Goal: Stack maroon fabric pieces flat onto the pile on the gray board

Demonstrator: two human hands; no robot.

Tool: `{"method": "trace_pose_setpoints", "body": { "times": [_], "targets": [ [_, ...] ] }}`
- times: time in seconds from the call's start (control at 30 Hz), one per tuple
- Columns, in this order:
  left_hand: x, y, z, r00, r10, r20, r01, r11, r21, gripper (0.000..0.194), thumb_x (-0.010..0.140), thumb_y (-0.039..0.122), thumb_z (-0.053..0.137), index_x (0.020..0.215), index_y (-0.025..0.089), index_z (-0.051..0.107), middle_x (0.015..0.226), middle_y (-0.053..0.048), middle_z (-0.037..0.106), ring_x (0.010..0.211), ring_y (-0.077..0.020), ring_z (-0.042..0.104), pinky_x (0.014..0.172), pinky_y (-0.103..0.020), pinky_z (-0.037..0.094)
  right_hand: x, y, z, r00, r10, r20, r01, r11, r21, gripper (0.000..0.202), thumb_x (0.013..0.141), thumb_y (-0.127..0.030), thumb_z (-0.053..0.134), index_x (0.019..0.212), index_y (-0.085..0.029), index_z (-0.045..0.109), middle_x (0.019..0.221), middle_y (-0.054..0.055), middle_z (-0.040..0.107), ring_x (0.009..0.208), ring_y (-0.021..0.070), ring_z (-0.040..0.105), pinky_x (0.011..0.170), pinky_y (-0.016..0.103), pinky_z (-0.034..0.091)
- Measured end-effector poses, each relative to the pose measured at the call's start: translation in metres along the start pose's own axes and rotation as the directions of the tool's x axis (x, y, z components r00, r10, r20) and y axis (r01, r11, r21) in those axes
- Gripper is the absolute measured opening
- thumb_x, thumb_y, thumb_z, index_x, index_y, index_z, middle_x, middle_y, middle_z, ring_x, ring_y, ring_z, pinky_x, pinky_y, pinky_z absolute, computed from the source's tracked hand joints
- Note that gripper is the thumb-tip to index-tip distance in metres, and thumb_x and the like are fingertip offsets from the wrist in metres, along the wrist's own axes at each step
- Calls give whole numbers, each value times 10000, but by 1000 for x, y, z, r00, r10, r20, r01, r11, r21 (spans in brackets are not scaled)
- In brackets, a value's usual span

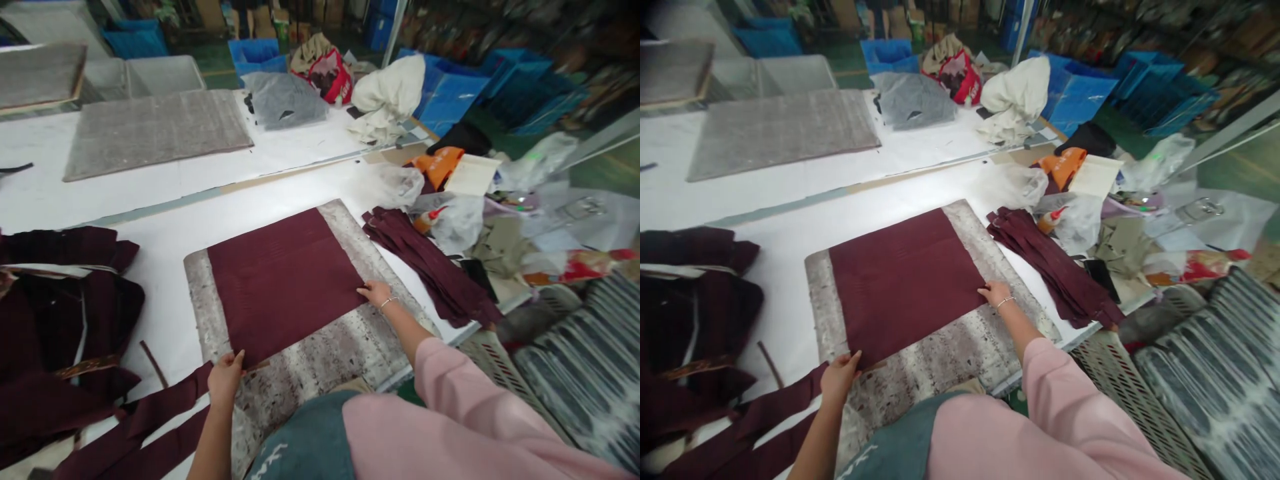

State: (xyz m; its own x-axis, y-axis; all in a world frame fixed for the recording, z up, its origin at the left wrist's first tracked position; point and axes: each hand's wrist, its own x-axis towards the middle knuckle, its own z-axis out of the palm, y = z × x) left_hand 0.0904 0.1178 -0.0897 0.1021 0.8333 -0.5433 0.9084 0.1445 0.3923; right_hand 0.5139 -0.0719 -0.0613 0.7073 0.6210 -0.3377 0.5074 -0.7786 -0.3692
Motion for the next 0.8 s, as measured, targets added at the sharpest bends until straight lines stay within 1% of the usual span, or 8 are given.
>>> {"method": "trace_pose_setpoints", "body": {
  "times": [0.23,0.4,0.47,0.53,0.6,0.67,0.73,0.8],
  "targets": [
    [-4,6,-3,1000,-5,3,5,999,53,344,768,543,432,667,236,550,550,-29,649,743,-287,648,694,-353,421,-3,-3,3,1000,21,-20,-22,998,-63,273,837,-412,548,826,-162,660,796,66,666,762,199,589,653,270,390],
    [-2,6,-5,999,23,47,-30,988,150,391,779,563,388,701,226,570,623,-61,673,778,-301,645,708,-367,423,-4,-10,-1,999,32,-18,-33,995,-93,253,829,-397,566,854,-162,657,862,83,672,829,211,602,692,269,398],
    [-2,5,-8,1000,25,11,-27,971,237,486,759,629,377,802,201,602,729,-108,685,801,-329,642,695,-384,430,-4,-12,-3,999,35,-24,-38,994,-106,252,817,-399,582,861,-160,652,894,95,672,865,222,603,716,274,399],
    [-3,4,-11,995,53,-85,-24,949,313,633,728,694,378,982,152,589,877,-165,673,852,-352,631,690,-396,439,-4,-14,-4,998,54,-39,-59,991,-121,291,803,-429,591,873,-151,641,912,117,667,881,241,603,719,290,401],
    [-5,3,-11,966,166,-198,-79,919,387,683,743,688,376,1091,125,545,988,-187,638,902,-346,614,709,-392,443,-6,-12,-4,995,88,-57,-95,987,-130,371,785,-493,595,905,-143,621,920,139,660,879,262,604,702,307,405],
    [-7,1,-7,901,343,-267,-187,861,473,569,806,603,358,1065,142,568,994,-163,620,905,-318,602,735,-375,438,-8,-9,-5,990,121,-73,-130,983,-127,463,757,-568,594,936,-140,600,917,148,653,864,268,605,680,312,410],
    [-8,-2,2,832,477,-283,-274,797,539,452,862,495,325,977,167,614,936,-134,617,862,-286,598,748,-357,430,-10,-3,-4,985,145,-91,-155,981,-115,514,740,-612,588,954,-144,582,896,136,652,832,257,609,665,306,417],
    [-9,-7,12,795,535,-287,-321,772,548,423,891,421,297,961,165,626,893,-118,621,814,-257,597,738,-338,427,-13,2,-4,981,152,-123,-164,981,-100,500,776,-593,557,990,-141,566,879,125,651,805,241,609,671,305,430]
  ]
}}
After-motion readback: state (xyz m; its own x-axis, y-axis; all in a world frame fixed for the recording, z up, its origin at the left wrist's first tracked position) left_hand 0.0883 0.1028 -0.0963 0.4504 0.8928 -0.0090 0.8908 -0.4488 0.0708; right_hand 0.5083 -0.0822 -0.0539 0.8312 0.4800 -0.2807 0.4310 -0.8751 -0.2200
